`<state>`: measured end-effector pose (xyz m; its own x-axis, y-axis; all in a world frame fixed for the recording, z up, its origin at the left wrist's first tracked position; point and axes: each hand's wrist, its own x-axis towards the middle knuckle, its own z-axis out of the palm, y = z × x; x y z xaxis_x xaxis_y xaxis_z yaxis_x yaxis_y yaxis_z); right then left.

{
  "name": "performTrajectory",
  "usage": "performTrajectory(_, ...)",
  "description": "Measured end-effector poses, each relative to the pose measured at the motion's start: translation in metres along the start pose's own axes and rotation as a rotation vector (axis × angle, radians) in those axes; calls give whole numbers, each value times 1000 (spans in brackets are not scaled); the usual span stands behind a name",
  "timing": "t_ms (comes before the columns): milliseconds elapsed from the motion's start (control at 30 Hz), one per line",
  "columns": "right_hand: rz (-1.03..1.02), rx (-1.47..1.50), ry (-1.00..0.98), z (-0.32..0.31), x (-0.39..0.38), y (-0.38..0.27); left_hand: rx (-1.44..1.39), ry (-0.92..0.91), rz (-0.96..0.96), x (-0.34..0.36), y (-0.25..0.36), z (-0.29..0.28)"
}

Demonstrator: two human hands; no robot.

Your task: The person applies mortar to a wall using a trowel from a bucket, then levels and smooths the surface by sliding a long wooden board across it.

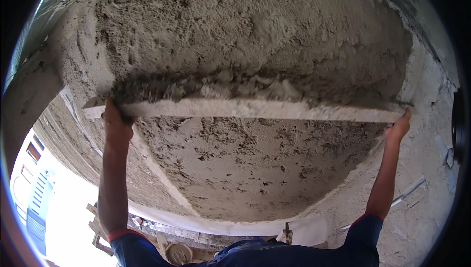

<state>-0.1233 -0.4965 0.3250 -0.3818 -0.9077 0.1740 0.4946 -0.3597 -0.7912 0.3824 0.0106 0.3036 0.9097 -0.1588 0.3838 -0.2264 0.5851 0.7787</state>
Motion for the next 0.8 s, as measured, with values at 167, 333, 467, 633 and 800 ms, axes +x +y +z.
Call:
performTrajectory(167, -114, 10, 91, 7, 37, -15, 15, -117, -80, -15, 16, 14)
performTrajectory(333, -91, 33, 0, 7, 22, -5, -8, -89, -136, -2, 17, 0)
performTrajectory(467, 33, -43, -166, 6, -47, 22, -91, -39, -243, 38, 26, -57)
performTrajectory(633, 60, 95, -225, 17, -112, 26, 145, 172, -356, 70, 16, -120)
performTrajectory(800, -107, 45, -47, 53, -67, -31, 104, 162, -350, 50, 7, -82)
